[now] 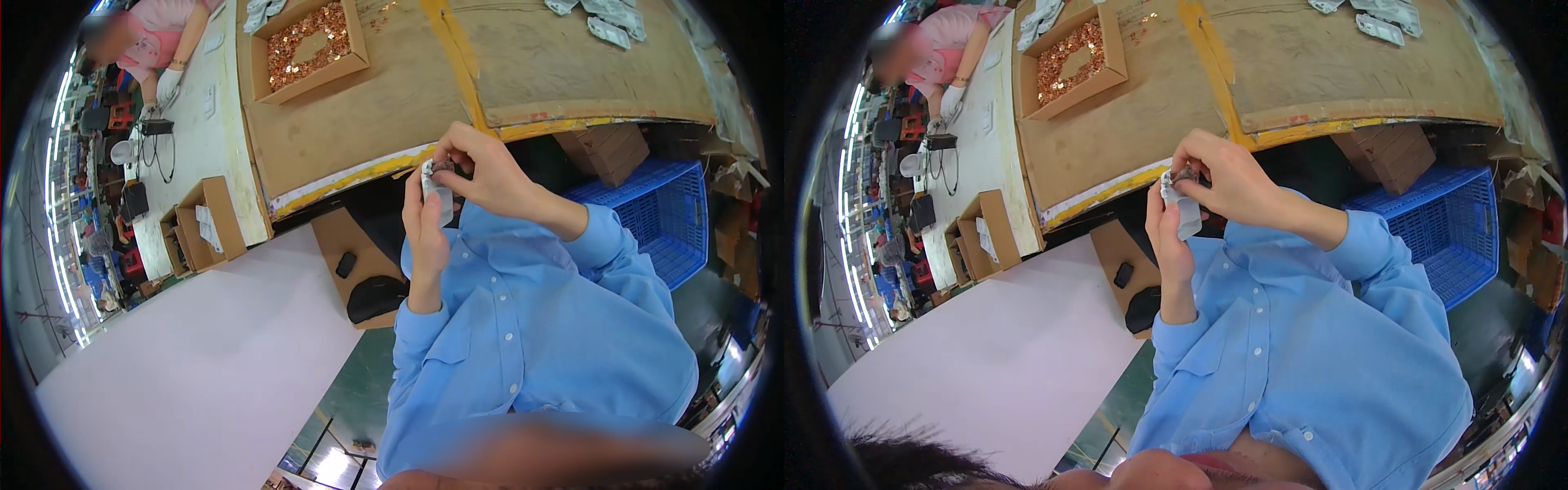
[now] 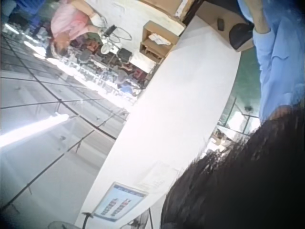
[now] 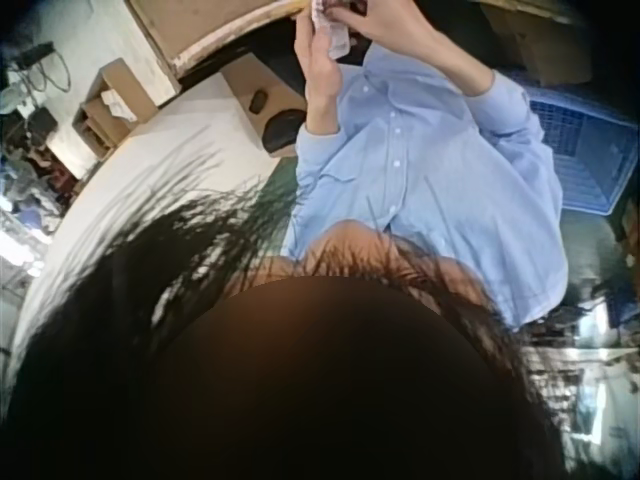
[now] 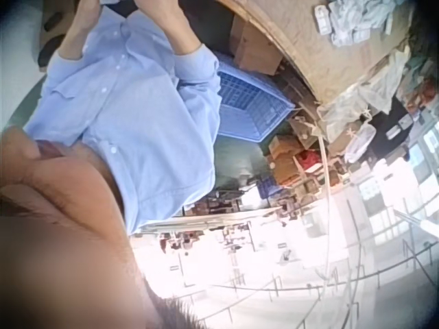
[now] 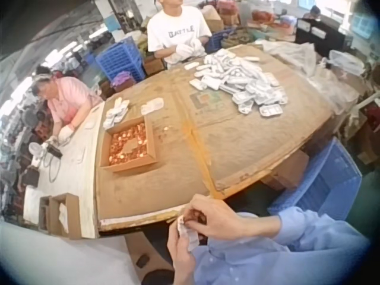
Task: Assembling small electronic components by inserting metallic parts into plastic housings.
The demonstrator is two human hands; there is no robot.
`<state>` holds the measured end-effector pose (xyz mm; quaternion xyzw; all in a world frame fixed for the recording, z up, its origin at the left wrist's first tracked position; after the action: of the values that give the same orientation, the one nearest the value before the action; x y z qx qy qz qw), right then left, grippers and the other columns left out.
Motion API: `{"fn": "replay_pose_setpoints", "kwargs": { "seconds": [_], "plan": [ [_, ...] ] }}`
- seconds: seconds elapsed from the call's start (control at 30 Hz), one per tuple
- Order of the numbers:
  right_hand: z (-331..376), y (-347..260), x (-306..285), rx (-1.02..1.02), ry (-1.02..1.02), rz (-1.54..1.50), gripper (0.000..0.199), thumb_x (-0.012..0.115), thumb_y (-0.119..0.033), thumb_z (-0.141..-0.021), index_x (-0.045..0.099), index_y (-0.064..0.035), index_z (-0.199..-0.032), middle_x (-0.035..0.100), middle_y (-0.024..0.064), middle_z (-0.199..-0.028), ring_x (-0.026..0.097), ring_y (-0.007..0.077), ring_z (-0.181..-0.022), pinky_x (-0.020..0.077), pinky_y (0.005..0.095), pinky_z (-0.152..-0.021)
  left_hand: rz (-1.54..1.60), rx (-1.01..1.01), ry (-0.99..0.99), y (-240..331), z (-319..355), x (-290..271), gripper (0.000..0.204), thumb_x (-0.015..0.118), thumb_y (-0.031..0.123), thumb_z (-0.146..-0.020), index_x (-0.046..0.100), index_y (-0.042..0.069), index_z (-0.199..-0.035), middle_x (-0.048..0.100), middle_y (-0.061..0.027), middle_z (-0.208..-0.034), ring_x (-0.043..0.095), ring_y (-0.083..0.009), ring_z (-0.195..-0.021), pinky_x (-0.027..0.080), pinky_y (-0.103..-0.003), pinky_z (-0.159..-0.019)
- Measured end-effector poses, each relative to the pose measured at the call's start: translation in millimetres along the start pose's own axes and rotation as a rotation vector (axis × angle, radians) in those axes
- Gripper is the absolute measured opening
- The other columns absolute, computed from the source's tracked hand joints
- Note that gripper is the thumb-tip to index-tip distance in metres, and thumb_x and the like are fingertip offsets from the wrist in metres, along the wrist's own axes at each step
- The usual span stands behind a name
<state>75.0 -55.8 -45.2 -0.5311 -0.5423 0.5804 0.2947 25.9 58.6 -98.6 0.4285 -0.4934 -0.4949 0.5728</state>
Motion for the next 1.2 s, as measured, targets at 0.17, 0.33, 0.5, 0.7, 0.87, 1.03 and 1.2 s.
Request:
{"fn": "replay_pose_setpoints", "kwargs": {
  "seconds": [0.17,0.33,0.5,0.7,0.87,1.03,1.2],
  "plan": [
    [5.4,18.8,-1.6,0.123,0.027,-0.067,0.029,0.075,-0.013,-0.079,0.054,-0.0035,-0.096,0.053,0.0064,-0.079,0.052,0.0171,-0.069,0.0456,0.0299,-0.062,-0.077,0.006,-0.06,6.1,0.8,1.1,0.048,0.041,0.029,-0.093,0.046,0.0,-0.131,0.062,-0.0097,-0.11,0.063,-0.0151,-0.088,0.052,-0.027,-0.07],
    [10.7,14.3,0.6,0.119,0.051,-0.019,0.03,0.076,-0.012,-0.078,0.054,-0.0045,-0.097,0.05,0.0027,-0.078,0.046,0.0127,-0.069,0.0419,0.0258,-0.061,0.289,-0.13,-0.121,-11.7,4.9,3.2,0.041,0.04,0.03,-0.098,0.046,0.002,-0.127,0.062,-0.0067,-0.098,0.061,-0.0128,-0.08,0.05,-0.026,-0.069],
    [13.6,11.3,0.1,0.05,0.068,0.113,0.03,0.076,-0.012,-0.078,0.055,-0.0046,-0.097,0.05,0.0032,-0.077,0.046,0.0139,-0.066,0.0416,0.0273,-0.059,0.318,-0.168,-0.102,-17.0,5.9,5.6,0.036,0.039,0.027,-0.099,0.047,0.003,-0.125,0.062,-0.0068,-0.098,0.061,-0.0117,-0.081,0.05,-0.025,-0.066],
    [12.1,23.9,5.6,0.145,-0.004,0.014,0.023,0.073,-0.01,-0.078,0.054,-0.0033,-0.09,0.049,0.002,-0.072,0.044,0.0116,-0.064,0.0386,0.0262,-0.056,-0.006,-0.007,0.03,-17.4,7.5,-6.0,0.027,0.049,0.013,-0.096,0.057,-0.001,-0.117,0.064,-0.0068,-0.087,0.061,-0.0096,-0.07,0.048,-0.022,-0.058],
    [15.9,46.2,15.3,0.289,-0.121,-0.152,0.021,0.072,-0.01,-0.078,0.053,-0.0033,-0.084,0.047,-0.0017,-0.068,0.042,0.0064,-0.064,0.035,0.0232,-0.054,-0.34,0.104,0.068,0.4,7.6,-5.2,0.022,0.051,0.009,-0.095,0.061,-0.003,-0.111,0.064,-0.0073,-0.071,0.061,-0.0103,-0.06,0.049,-0.024,-0.056],
    [14.5,55.2,13.5,0.342,-0.189,-0.164,0.022,0.073,-0.01,-0.075,0.053,-0.0036,-0.078,0.044,-0.003,-0.064,0.04,0.0054,-0.06,0.0329,0.0226,-0.053,-0.444,0.141,0.007,4.2,7.0,-1.7,0.022,0.053,0.009,-0.095,0.062,-0.002,-0.112,0.066,-0.0087,-0.073,0.065,-0.0126,-0.062,0.05,-0.024,-0.058],
    [12.3,59.0,14.2,0.387,-0.245,-0.156,0.027,0.076,-0.018,-0.07,0.056,-0.0006,-0.073,0.048,0.0017,-0.063,0.045,0.0113,-0.059,0.0371,0.0275,-0.053,-0.474,0.162,-0.01,5.8,7.8,-0.6,0.021,0.053,0.008,-0.095,0.063,-0.002,-0.111,0.068,-0.0096,-0.074,0.068,-0.0145,-0.065,0.052,-0.025,-0.06]
  ]
}}
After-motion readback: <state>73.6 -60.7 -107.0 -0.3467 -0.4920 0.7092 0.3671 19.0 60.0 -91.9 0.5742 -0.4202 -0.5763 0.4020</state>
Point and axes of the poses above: each hand's wrist, its own z-axis away from the middle knuckle, its own x-axis out of the palm, y = z × x, the point moved 10 cm from there along -z, towards the middle knuckle
